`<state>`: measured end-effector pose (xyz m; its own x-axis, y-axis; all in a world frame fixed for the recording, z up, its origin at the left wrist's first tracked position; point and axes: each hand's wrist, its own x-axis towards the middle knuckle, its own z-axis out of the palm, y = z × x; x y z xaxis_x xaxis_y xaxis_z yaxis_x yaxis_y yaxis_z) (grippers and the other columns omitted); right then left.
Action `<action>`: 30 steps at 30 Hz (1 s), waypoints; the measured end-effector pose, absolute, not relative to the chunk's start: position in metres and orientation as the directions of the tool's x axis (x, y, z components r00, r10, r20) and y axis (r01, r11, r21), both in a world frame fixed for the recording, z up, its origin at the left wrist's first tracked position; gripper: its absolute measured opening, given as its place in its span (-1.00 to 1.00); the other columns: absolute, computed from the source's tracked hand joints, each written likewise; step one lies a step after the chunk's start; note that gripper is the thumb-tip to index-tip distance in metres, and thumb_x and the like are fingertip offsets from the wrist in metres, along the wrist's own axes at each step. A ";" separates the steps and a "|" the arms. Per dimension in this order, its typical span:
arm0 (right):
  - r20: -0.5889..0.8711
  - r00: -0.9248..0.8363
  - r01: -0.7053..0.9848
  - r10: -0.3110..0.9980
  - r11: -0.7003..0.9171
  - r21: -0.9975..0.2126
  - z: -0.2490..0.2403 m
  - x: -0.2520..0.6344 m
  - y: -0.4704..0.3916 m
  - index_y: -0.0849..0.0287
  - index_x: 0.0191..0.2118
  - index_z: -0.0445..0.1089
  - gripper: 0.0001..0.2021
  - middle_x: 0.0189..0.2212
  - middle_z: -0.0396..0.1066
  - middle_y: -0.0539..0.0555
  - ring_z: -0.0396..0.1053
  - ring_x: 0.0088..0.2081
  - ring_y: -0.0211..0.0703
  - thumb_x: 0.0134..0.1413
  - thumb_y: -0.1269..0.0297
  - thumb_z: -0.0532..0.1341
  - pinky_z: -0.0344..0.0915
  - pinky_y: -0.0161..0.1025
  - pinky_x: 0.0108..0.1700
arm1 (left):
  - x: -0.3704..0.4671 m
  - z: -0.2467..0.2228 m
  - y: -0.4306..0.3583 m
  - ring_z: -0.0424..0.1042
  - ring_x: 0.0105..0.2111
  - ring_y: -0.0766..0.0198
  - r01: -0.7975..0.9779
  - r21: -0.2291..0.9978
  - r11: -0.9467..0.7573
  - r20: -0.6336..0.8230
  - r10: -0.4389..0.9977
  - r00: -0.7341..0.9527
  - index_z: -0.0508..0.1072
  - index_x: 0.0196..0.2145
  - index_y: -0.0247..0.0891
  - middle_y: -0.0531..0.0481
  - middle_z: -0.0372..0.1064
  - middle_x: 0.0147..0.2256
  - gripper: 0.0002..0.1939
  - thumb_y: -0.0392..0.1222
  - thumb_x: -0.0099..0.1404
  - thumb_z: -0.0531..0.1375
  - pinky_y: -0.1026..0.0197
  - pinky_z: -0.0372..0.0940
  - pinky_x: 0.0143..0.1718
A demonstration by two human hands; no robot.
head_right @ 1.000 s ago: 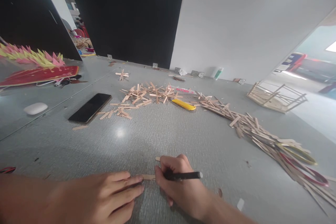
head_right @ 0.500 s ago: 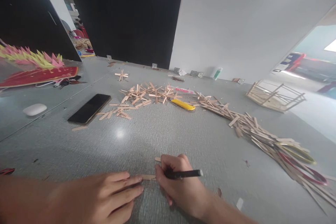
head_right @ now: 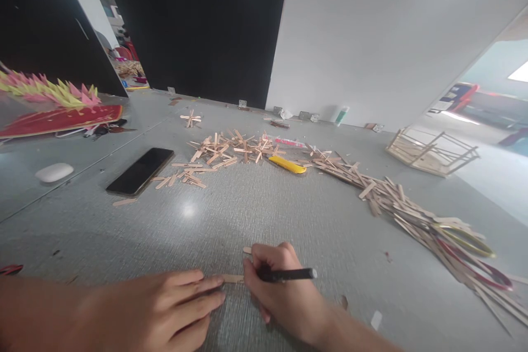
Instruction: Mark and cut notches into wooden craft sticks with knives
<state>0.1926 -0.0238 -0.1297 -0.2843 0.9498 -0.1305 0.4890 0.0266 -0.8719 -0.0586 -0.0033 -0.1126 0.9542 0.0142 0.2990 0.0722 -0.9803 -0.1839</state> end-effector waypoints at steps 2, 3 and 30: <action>-0.133 -0.290 0.490 0.948 0.028 -0.871 -0.130 0.193 -0.023 0.05 -0.54 0.05 -0.60 -0.81 0.12 -0.18 0.19 -0.80 -0.38 0.35 0.18 0.12 0.04 -0.43 -0.69 | -0.059 -0.114 -0.004 0.57 -0.01 0.04 0.071 -0.189 -0.979 0.301 0.011 0.954 0.59 -0.26 -0.28 -0.21 0.63 -0.11 -0.90 -0.20 0.31 0.30 0.13 0.49 -0.06; -0.135 -0.295 0.489 0.946 0.028 -0.872 -0.131 0.194 -0.023 0.05 -0.54 0.05 -0.60 -0.80 0.11 -0.18 0.19 -0.80 -0.37 0.35 0.17 0.13 0.03 -0.43 -0.70 | -0.058 -0.114 -0.004 0.57 -0.02 0.04 0.070 -0.191 -0.979 0.301 0.009 0.954 0.59 -0.27 -0.28 -0.21 0.64 -0.11 -0.89 -0.20 0.31 0.30 0.13 0.49 -0.07; -0.148 -0.305 0.401 0.941 -0.014 -0.916 -0.129 0.184 -0.020 0.06 -0.55 0.06 -0.56 -0.78 0.16 -0.13 0.14 -0.79 -0.40 0.34 0.04 0.14 -0.08 -0.44 -0.73 | -0.056 -0.111 0.001 0.59 -0.10 0.09 0.038 -0.213 -0.976 0.347 -0.039 0.937 0.57 -0.33 -0.30 -0.17 0.64 -0.18 -0.83 -0.29 0.38 0.18 0.14 0.47 -0.01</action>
